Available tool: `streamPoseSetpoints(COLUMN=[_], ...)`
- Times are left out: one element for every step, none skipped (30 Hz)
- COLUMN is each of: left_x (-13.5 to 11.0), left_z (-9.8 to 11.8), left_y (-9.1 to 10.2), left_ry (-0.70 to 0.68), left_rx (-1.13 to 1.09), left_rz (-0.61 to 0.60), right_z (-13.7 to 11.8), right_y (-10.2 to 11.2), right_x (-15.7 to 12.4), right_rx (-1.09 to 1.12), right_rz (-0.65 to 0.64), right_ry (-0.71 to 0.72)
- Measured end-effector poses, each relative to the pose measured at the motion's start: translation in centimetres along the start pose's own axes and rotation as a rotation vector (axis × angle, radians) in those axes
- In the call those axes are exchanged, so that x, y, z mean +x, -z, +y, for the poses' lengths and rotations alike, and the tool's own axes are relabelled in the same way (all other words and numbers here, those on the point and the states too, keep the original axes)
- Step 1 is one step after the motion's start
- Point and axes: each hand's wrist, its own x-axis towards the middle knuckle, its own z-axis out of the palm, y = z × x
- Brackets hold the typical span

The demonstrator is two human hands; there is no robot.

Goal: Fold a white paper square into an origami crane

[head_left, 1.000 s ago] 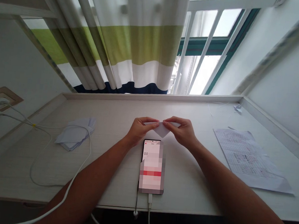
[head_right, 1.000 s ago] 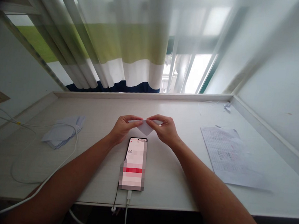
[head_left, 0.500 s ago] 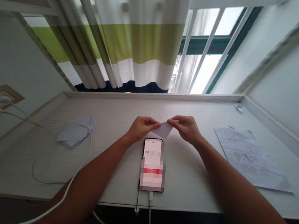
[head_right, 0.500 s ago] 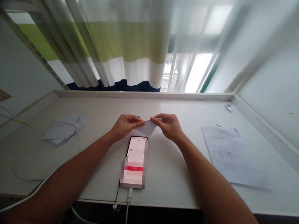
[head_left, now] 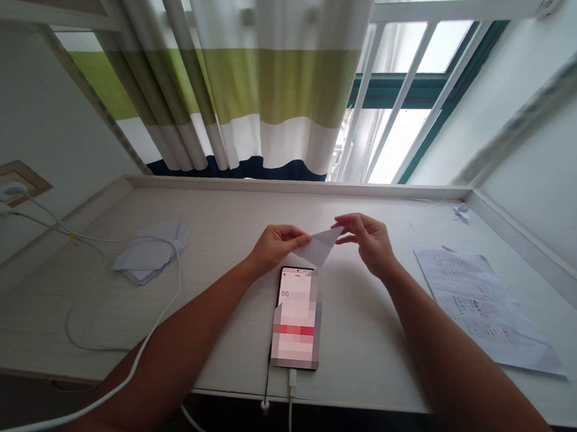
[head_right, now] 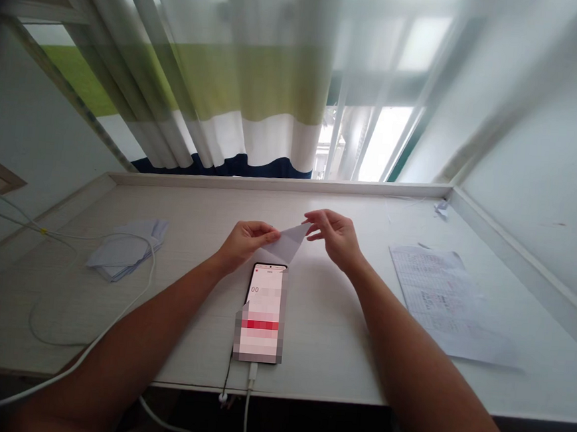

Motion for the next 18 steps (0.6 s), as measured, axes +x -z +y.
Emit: streamPoseSetpoints(left_x=[0.0,-0.1,-0.1,-0.2,-0.3,-0.4,-0.5,-0.5,-0.6,-0.7,-0.7,-0.8,-0.8,-0.8,-0.9,-0.9,-0.9,-0.9], left_z=[0.0,0.1,0.1,0.2,0.3,0.4,0.6,0.7,0.9,1.1,1.2,1.3,1.4,1.4,1.4,1.3,1.2,1.1], left_y=[0.0,0.0,0.0,-0.1,0.0,0.0,0.0,0.1,0.2,0.3,0.4,0.4,0.4,0.4,0.4,0.4,0.4,0.3], left_ry=[0.004,0.006,0.006,0.006,0.006,0.007,0.007,0.006,0.001,-0.005,-0.011,-0.015,-0.015,-0.014,-0.01,-0.004,0.002,0.012], left_rx=[-0.005,-0.007,-0.005,0.002,0.013,0.03,0.049,0.065,0.077,0.084,0.088,0.09,0.096,0.108,0.123,0.137,0.145,0.148], left_rz=[0.001,0.0,-0.004,-0.007,-0.013,-0.022,-0.034,-0.051,-0.066,-0.078,-0.087,-0.091,-0.096,-0.101,-0.108,-0.118,-0.125,-0.132], right_z=[0.0,0.0,0.1,0.2,0.3,0.4,0.4,0.4,0.4,0.3,0.3,0.2,0.2,0.1,0.1,0.2,0.2,0.3], right_y=[-0.2,-0.4,-0.7,-0.9,-1.1,-1.2,-1.3,-1.3,-1.3,-1.3,-1.3,-1.3,-1.3,-1.4,-1.4,-1.5,-1.5,-1.6], right_x=[-0.1,-0.1,-0.2,-0.3,-0.4,-0.5,-0.6,-0.6,-0.6,-0.6,-0.6,-0.6,-0.7,-0.7,-0.7,-0.7,-0.7,-0.7], right_rx=[0.013,0.022,0.023,0.02,0.016,0.011,0.007,0.005,0.003,0.001,-0.001,-0.005,-0.008,-0.008,-0.005,0.0,0.005,0.008], right_rz=[-0.042,-0.072,-0.091,-0.096,-0.084,-0.071,-0.055,-0.041,-0.034,-0.032,-0.036,-0.046,-0.053,-0.057,-0.054,-0.044,-0.028,-0.012], right_ry=[-0.012,-0.024,-0.034,-0.039,-0.039,-0.039,-0.038,-0.039,-0.043,-0.046,-0.05,-0.054,-0.057,-0.06,-0.063,-0.067,-0.072,-0.078])
